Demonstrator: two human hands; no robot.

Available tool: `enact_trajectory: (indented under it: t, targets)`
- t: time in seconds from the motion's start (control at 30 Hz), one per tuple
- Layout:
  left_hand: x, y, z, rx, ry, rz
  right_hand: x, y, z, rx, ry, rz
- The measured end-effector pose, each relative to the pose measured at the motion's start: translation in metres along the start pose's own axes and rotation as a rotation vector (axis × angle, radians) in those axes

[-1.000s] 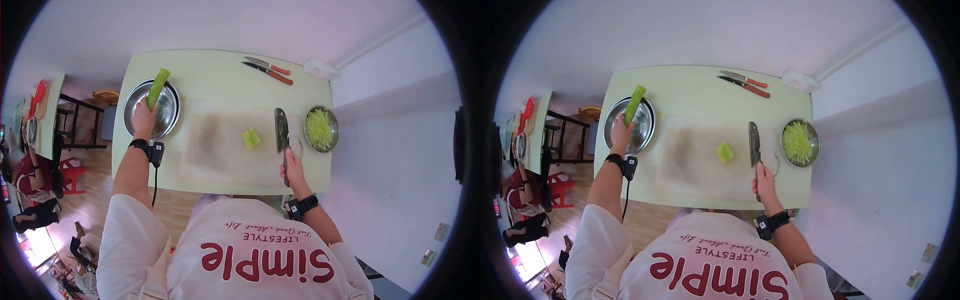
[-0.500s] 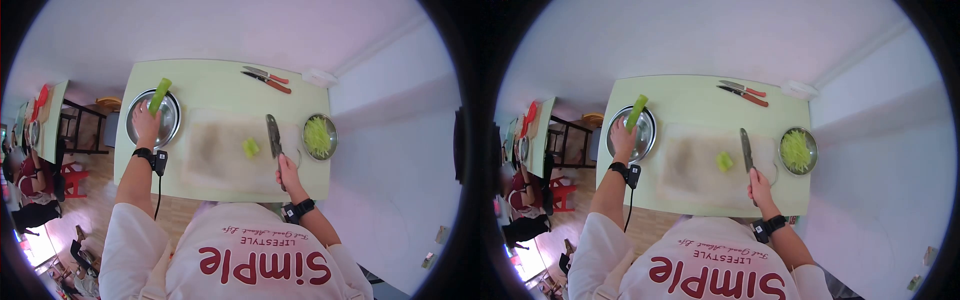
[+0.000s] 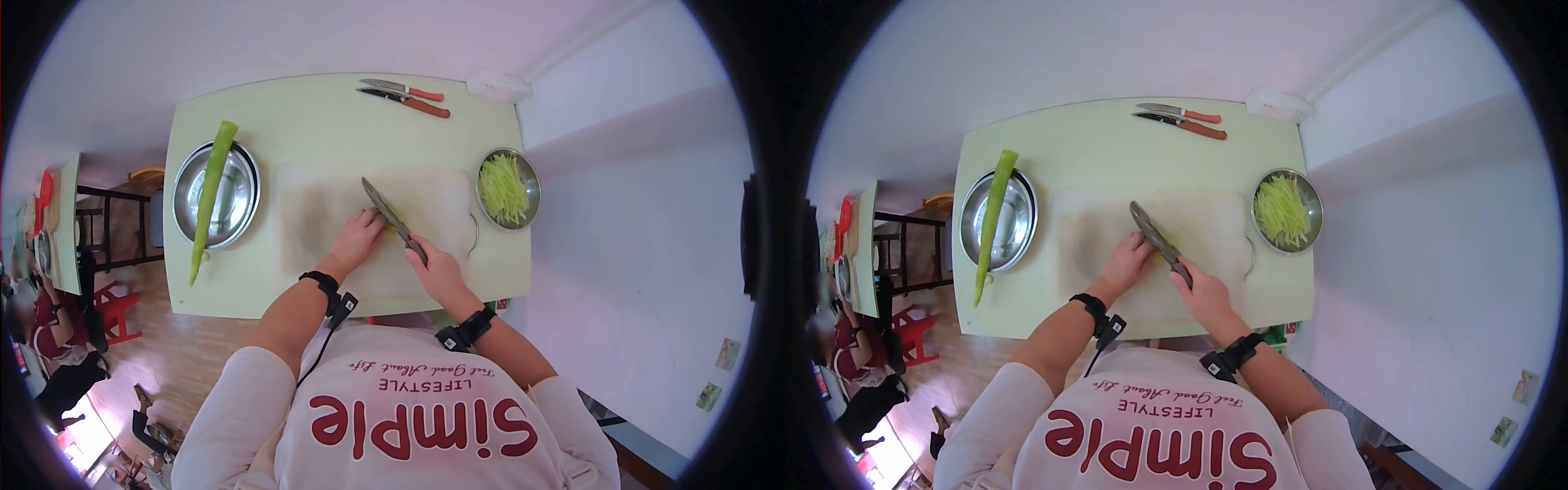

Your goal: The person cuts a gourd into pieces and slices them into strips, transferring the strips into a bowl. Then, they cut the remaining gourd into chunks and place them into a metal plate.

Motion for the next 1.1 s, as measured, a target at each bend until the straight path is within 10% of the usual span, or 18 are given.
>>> enact_trajectory:
  t: [1.1]
  targets:
    - [0.011,-0.033,0.019,-0.181,0.004,0.044,0.018,-0.019,0.004,0.215,-0.003,-0.026]
Point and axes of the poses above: each hand's wrist, its own x-axis away from the middle knuckle, its own y-axis out of the back of the hand, z = x × y, the point moved 3 cm from there along -x, towards the middle knuckle, and after that the axes turned 5 degrees about z, right-handed, at the moved point
